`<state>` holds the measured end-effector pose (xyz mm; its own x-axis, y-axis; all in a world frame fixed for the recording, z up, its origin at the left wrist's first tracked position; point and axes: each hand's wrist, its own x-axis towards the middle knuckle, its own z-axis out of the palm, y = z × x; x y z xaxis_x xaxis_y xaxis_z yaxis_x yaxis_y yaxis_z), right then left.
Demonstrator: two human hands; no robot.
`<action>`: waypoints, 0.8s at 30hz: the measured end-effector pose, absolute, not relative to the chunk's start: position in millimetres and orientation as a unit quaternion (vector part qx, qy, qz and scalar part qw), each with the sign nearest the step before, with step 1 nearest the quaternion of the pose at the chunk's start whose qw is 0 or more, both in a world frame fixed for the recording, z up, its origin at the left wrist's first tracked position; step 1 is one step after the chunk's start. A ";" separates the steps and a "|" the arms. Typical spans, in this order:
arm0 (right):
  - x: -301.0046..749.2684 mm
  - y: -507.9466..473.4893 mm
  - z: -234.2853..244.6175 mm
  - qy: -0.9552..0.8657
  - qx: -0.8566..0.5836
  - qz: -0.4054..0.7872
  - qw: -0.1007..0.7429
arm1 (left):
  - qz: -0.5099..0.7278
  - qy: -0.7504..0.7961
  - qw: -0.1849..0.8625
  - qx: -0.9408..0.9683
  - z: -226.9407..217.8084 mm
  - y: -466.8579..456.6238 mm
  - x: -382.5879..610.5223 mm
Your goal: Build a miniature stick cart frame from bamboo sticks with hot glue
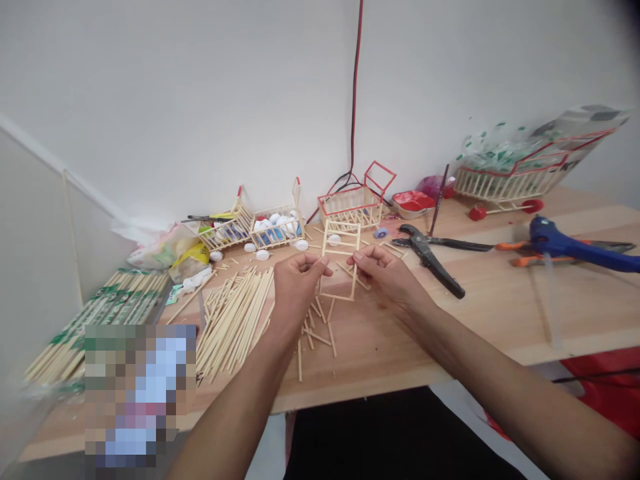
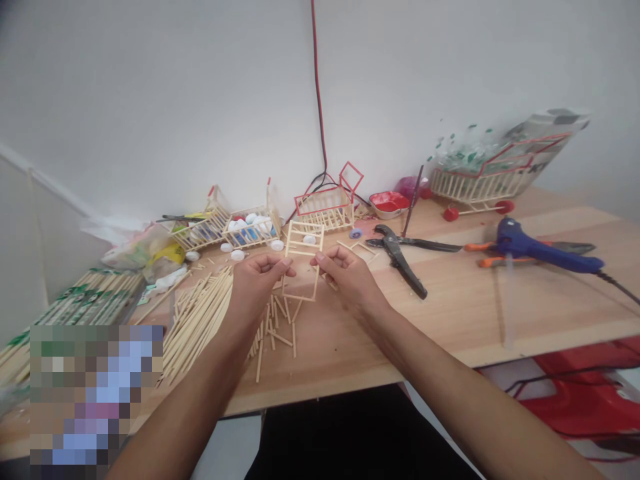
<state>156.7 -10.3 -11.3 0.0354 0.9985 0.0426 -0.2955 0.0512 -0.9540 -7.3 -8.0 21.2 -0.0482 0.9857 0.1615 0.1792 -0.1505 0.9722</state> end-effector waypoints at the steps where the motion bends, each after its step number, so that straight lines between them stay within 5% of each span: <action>1: 156.6 -10.2 -11.3 -0.422 -0.415 0.552 0.588 | 0.508 0.515 0.398 0.564 21.5 -8.2 -7.3; 24: 156.1 -7.7 -14.1 -0.409 -0.417 0.574 0.574 | 0.525 0.505 0.383 0.567 23.3 -7.1 -11.2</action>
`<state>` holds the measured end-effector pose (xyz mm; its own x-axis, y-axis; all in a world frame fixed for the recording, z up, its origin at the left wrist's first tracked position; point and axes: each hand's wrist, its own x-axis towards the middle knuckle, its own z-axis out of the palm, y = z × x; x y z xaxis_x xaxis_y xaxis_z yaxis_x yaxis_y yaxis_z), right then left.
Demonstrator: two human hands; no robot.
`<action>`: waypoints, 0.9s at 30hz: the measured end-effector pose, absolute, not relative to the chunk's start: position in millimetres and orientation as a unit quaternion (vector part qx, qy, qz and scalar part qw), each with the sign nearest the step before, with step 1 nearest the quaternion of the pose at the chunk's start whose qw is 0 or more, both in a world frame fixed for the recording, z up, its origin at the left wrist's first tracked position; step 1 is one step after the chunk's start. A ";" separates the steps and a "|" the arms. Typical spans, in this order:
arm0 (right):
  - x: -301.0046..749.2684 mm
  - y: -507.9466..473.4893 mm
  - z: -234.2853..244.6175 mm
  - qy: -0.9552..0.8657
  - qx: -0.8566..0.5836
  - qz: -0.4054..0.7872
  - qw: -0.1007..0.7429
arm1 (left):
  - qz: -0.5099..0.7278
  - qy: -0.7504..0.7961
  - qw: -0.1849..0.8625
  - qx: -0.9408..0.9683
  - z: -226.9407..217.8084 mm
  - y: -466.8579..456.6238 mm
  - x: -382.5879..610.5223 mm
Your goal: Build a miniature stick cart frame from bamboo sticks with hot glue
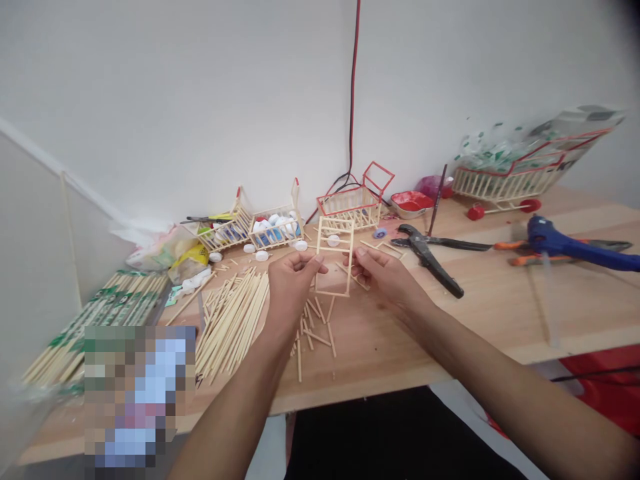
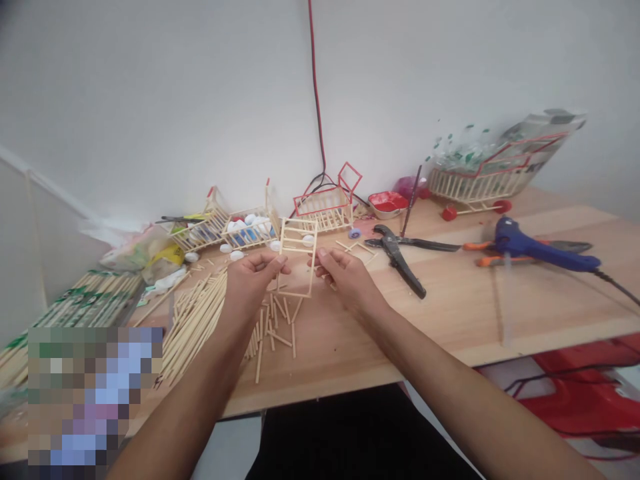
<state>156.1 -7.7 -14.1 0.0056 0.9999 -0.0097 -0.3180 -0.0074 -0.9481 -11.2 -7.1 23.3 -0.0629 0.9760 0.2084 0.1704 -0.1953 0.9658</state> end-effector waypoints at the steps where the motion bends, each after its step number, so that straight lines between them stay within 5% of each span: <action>1: 156.4 -7.8 -14.6 -0.422 -0.425 0.561 0.571 | 0.527 0.505 0.384 0.566 23.4 -7.3 -10.8; 27: 160.0 -9.4 -14.5 -0.449 -0.431 0.529 0.577 | 0.500 0.472 0.527 0.500 26.4 -6.8 -9.5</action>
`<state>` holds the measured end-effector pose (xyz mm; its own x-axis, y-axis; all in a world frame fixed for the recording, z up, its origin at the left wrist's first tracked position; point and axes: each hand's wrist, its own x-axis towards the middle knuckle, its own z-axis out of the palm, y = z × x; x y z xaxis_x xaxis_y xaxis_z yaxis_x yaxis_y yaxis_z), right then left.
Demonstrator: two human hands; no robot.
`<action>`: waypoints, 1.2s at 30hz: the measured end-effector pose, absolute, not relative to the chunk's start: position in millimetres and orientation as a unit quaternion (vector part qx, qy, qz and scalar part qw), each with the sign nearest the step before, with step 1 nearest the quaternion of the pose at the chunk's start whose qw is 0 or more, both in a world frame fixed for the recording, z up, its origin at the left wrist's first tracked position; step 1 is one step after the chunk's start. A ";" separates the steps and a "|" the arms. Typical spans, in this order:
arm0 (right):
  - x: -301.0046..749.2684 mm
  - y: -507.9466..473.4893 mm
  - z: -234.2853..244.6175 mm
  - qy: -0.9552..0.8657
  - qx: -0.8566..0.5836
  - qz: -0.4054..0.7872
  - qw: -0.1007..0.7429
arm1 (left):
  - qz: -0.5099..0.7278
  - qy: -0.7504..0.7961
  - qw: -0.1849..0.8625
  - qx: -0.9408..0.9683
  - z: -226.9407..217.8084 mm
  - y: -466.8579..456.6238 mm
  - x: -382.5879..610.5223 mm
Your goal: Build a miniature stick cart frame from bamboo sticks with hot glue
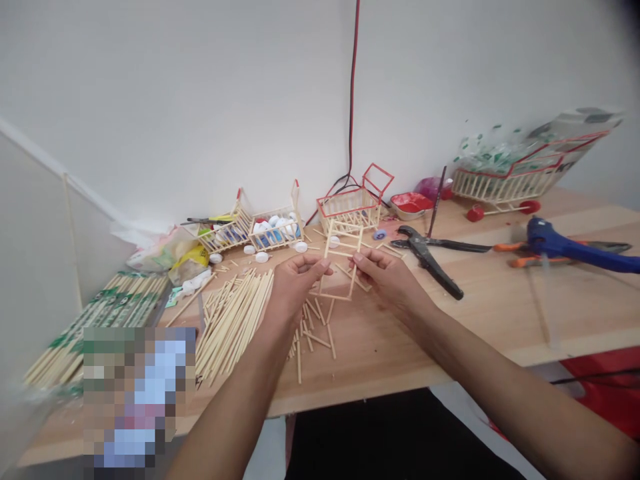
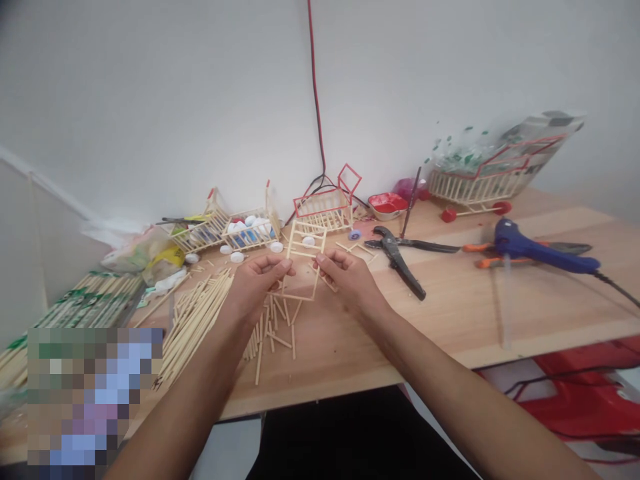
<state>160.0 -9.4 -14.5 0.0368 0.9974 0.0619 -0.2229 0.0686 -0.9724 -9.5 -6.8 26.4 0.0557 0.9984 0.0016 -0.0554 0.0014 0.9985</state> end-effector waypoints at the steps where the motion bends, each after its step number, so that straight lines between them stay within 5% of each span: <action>1: 160.2 -8.9 -15.2 -0.448 -0.428 0.530 0.578 | 0.505 0.468 0.523 0.503 26.4 -7.0 -9.7; 13: 164.0 -6.2 -17.5 -0.453 -0.449 0.510 0.578 | 0.572 0.474 0.228 0.629 38.6 -21.6 -6.9; 21: 159.5 -8.8 -9.5 -0.436 -0.390 0.609 0.536 | 0.573 0.432 0.417 0.558 26.6 -8.5 -10.2; 36: 149.8 -16.1 -0.9 -0.426 -0.273 0.702 0.501 | 0.573 0.414 0.472 0.527 26.1 -7.7 -7.4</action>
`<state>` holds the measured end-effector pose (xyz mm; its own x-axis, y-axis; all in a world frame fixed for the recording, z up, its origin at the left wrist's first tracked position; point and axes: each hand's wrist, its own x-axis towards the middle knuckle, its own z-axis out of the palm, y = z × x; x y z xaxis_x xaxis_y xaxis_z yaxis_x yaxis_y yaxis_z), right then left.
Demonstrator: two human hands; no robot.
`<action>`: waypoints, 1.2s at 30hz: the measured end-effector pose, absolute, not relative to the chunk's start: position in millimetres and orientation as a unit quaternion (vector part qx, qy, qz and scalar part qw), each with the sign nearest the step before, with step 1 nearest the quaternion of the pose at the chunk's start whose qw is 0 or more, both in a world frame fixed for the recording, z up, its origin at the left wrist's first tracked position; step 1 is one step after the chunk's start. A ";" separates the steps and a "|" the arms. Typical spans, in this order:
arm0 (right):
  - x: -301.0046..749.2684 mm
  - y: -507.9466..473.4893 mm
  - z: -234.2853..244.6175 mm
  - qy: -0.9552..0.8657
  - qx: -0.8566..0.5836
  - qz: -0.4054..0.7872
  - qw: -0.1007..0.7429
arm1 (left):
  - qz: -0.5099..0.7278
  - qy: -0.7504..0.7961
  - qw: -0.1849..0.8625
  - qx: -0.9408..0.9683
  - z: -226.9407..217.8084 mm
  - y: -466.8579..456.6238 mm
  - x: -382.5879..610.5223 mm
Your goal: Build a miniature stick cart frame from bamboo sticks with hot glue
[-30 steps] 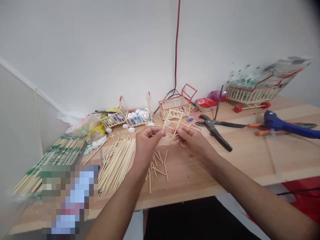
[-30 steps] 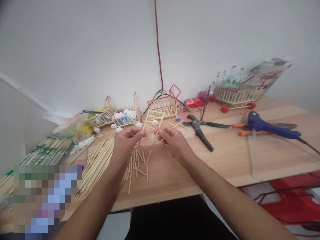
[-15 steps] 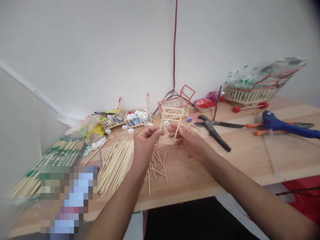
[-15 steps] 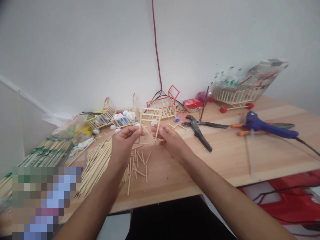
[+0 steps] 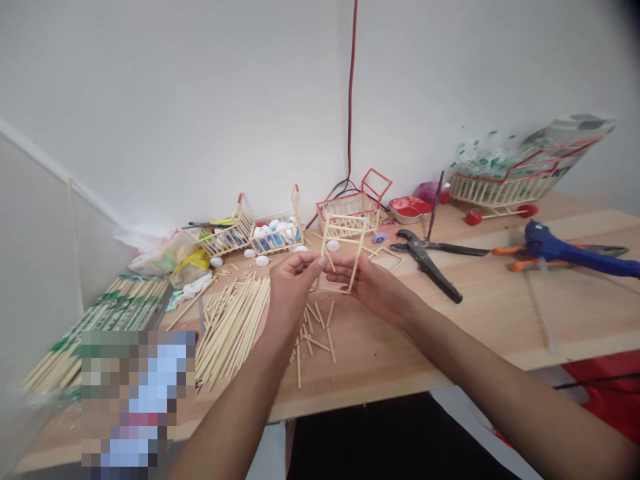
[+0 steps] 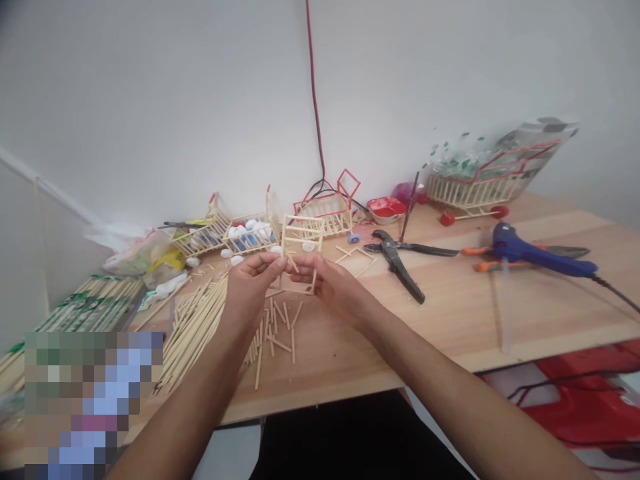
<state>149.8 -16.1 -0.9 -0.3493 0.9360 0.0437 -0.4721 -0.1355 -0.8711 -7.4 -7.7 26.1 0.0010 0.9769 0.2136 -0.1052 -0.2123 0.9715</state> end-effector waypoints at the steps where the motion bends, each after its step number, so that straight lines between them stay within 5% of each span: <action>1: 149.4 -16.1 -2.3 -0.429 -0.272 0.698 0.505 | 0.573 0.413 0.474 0.526 26.5 -7.9 -7.2; 20: 155.6 -15.2 -0.7 -0.498 -0.457 0.458 0.577 | 0.535 0.447 0.471 0.541 25.7 -10.9 -2.1; 36: 159.8 -12.8 0.2 -0.534 -0.469 0.436 0.552 | 0.527 0.452 0.468 0.547 23.6 -10.7 -2.7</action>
<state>159.8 -12.8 0.2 0.0494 0.9823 0.1805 0.0201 0.1797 -0.9835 -2.7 -10.7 23.6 0.0355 0.9875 0.1534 0.0008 -0.1535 0.9881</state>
